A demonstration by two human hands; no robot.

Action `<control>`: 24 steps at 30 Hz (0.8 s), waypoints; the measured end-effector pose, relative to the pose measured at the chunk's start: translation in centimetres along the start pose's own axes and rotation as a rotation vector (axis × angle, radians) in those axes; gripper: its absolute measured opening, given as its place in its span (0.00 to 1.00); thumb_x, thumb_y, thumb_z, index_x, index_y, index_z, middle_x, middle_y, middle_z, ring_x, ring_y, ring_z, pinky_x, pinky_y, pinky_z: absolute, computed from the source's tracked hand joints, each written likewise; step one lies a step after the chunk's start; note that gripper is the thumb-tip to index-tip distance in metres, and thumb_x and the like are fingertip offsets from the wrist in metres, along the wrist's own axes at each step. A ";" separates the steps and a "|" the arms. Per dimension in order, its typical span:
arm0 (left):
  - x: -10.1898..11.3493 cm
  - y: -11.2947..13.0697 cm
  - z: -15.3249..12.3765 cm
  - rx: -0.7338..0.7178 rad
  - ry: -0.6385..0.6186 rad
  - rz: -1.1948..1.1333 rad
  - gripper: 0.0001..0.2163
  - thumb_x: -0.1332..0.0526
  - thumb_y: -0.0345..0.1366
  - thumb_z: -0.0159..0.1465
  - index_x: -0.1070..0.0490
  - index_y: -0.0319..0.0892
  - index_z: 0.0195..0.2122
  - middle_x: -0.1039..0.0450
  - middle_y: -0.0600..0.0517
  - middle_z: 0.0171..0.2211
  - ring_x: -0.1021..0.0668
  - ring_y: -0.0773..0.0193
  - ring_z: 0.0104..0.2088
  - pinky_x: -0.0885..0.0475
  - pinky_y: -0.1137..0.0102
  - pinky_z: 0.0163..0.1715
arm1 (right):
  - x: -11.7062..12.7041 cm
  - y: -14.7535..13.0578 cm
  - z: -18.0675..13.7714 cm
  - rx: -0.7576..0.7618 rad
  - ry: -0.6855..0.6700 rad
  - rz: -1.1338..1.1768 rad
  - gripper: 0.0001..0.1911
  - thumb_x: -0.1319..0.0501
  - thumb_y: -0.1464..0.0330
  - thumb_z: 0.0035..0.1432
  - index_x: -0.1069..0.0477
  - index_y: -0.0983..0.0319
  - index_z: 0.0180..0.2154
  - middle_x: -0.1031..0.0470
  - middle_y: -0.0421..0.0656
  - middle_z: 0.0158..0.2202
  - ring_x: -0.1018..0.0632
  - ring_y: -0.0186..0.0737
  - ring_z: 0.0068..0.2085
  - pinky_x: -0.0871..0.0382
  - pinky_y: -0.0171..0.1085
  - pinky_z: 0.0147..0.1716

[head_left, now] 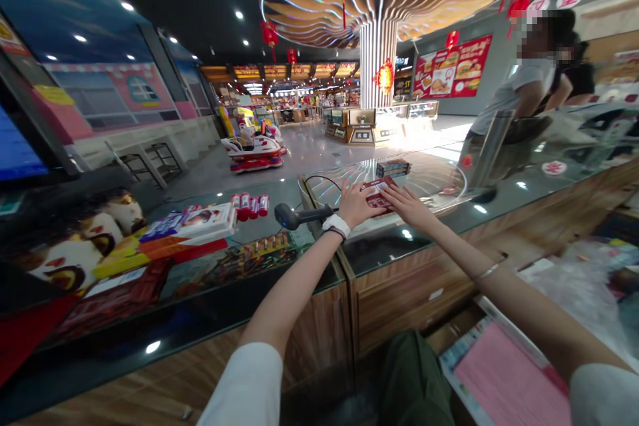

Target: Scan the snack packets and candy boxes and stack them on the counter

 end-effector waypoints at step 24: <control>-6.4 -1.2 3.6 0.064 -0.096 -0.130 0.24 0.34 0.56 0.58 0.23 0.47 0.50 0.25 0.44 0.56 0.26 0.48 0.58 0.56 0.42 0.68 | -3.8 5.2 -0.2 -0.186 -0.042 0.114 0.25 0.54 0.68 0.70 0.40 0.60 0.66 0.39 0.51 0.68 0.37 0.48 0.67 0.40 0.56 0.63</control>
Point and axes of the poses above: each hand's wrist, its own z-axis towards the middle knuckle, its own x-axis out of the back of the hand, y = z × x, the point moved 8 cm from there along z, towards the middle knuckle
